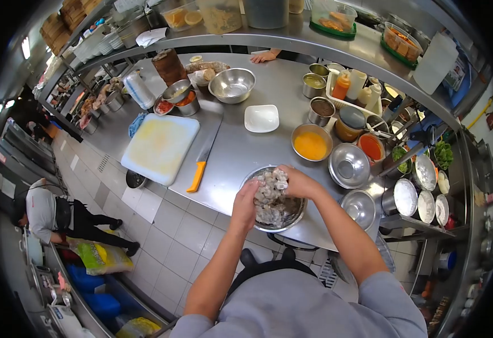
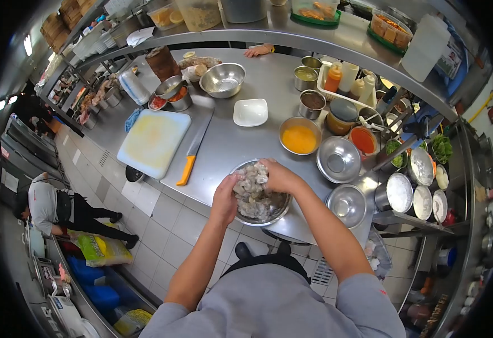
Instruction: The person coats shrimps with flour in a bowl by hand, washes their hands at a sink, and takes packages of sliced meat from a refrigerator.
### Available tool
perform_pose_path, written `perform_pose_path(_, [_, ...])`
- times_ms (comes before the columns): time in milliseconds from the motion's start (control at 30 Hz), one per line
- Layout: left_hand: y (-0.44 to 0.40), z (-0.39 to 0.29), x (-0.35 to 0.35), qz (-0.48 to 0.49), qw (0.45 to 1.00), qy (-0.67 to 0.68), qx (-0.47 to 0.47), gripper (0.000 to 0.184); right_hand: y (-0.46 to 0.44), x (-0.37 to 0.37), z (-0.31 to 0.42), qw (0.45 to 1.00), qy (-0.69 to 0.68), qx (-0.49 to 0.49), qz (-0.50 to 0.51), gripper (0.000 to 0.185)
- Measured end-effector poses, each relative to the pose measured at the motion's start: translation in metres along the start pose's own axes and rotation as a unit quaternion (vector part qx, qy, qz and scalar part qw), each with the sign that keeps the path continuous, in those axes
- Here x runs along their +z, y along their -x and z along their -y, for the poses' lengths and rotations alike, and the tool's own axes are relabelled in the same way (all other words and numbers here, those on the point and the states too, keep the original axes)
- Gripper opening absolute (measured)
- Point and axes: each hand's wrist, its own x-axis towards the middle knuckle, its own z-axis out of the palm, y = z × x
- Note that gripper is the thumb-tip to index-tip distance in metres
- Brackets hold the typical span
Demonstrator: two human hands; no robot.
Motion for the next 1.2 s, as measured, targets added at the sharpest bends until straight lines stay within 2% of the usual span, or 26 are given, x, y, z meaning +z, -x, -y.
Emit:
perform_pose_path(67, [0.004, -0.001, 0.001, 0.006, 0.999, -0.05, -0.008, 0.027, -0.007, -0.008, 0.0, 0.997, 0.043, -0.059, 0.036, 0.07])
perform_pose_path(233, [0.012, 0.004, -0.004, -0.024, 0.997, -0.069, -0.04, 0.031, -0.012, -0.024, 0.015, 0.99, 0.031, -0.094, 0.105, 0.066])
perform_pose_path(300, [0.019, 0.006, -0.006, -0.049, 0.995, -0.066, -0.062, 0.036, -0.014, -0.027, 0.021, 0.988, 0.02, -0.061, 0.144, 0.062])
perform_pose_path(367, [0.027, 0.015, -0.011, -0.107, 0.991, -0.062, -0.053, 0.048, -0.024, -0.022, 0.007, 0.99, 0.007, -0.054, 0.13, 0.061])
perform_pose_path(400, [0.031, 0.019, -0.013, -0.108, 0.991, -0.061, -0.052, 0.048, -0.031, -0.017, -0.003, 0.992, -0.008, -0.048, 0.115, 0.063])
perform_pose_path(433, [0.035, 0.023, -0.014, -0.122, 0.988, -0.023, -0.092, 0.053, -0.036, -0.01, -0.01, 0.992, -0.007, -0.048, 0.116, 0.063])
perform_pose_path(467, [0.036, 0.026, -0.015, -0.136, 0.982, 0.016, -0.132, 0.058, -0.039, 0.002, -0.017, 0.993, 0.044, 0.036, 0.105, 0.067])
perform_pose_path(500, [0.033, 0.03, -0.016, -0.136, 0.982, 0.016, -0.132, 0.058, -0.039, 0.012, -0.023, 0.984, 0.095, 0.12, 0.092, 0.072])
perform_pose_path(533, [0.029, 0.037, -0.018, -0.128, 0.979, 0.039, -0.152, 0.06, -0.037, 0.022, -0.031, 0.984, 0.095, 0.121, 0.092, 0.072])
perform_pose_path(633, [0.013, 0.046, -0.02, -0.109, 0.972, 0.09, -0.189, 0.062, -0.03, 0.042, -0.043, 0.97, -0.065, 0.203, 0.115, 0.096])
perform_pose_path(667, [0.009, 0.049, -0.019, -0.095, 0.967, 0.116, -0.208, 0.062, -0.03, 0.051, -0.052, 0.97, -0.065, 0.205, 0.114, 0.096])
perform_pose_path(700, [0.004, 0.052, -0.018, -0.09, 0.967, 0.116, -0.208, 0.062, -0.031, 0.054, -0.051, 0.949, -0.193, 0.198, 0.151, 0.093])
perform_pose_path(733, [-0.001, 0.055, -0.018, -0.069, 0.972, 0.121, -0.19, 0.062, -0.033, 0.052, -0.051, 0.912, -0.316, 0.186, 0.185, 0.091])
perform_pose_path(767, [-0.002, 0.058, -0.02, -0.052, 0.976, 0.125, -0.173, 0.062, -0.027, 0.051, -0.054, 0.88, -0.38, 0.207, 0.195, 0.084])
perform_pose_path(900, [-0.002, 0.064, -0.024, -0.072, 0.979, 0.129, -0.141, 0.059, -0.013, 0.041, -0.042, 0.874, -0.396, 0.194, 0.203, 0.079])
perform_pose_path(967, [-0.001, 0.066, -0.025, -0.082, 0.988, 0.113, -0.071, 0.054, -0.018, 0.049, -0.06, 0.877, -0.422, 0.097, 0.209, 0.078])
perform_pose_path(1000, [0.0, 0.061, -0.021, -0.081, 0.988, 0.111, -0.072, 0.054, -0.017, 0.046, -0.058, 0.877, -0.424, 0.097, 0.207, 0.078])
perform_pose_path(1067, [0.008, 0.051, -0.008, -0.087, 0.99, 0.113, -0.006, 0.05, -0.01, 0.031, -0.045, 0.928, -0.334, 0.05, 0.156, 0.075])
perform_pose_path(1100, [0.007, 0.049, -0.006, -0.088, 0.99, 0.112, -0.01, 0.05, -0.006, 0.02, -0.033, 0.927, -0.337, 0.053, 0.156, 0.075])
perform_pose_path(1167, [0.0, 0.04, -0.005, -0.076, 0.99, 0.11, 0.031, 0.041, -0.003, -0.003, -0.008, 0.978, -0.191, -0.021, 0.083, 0.065])
perform_pose_path(1200, [-0.004, 0.037, -0.005, -0.075, 0.991, 0.109, 0.029, 0.041, -0.006, -0.004, -0.005, 0.978, -0.192, -0.019, 0.081, 0.065])
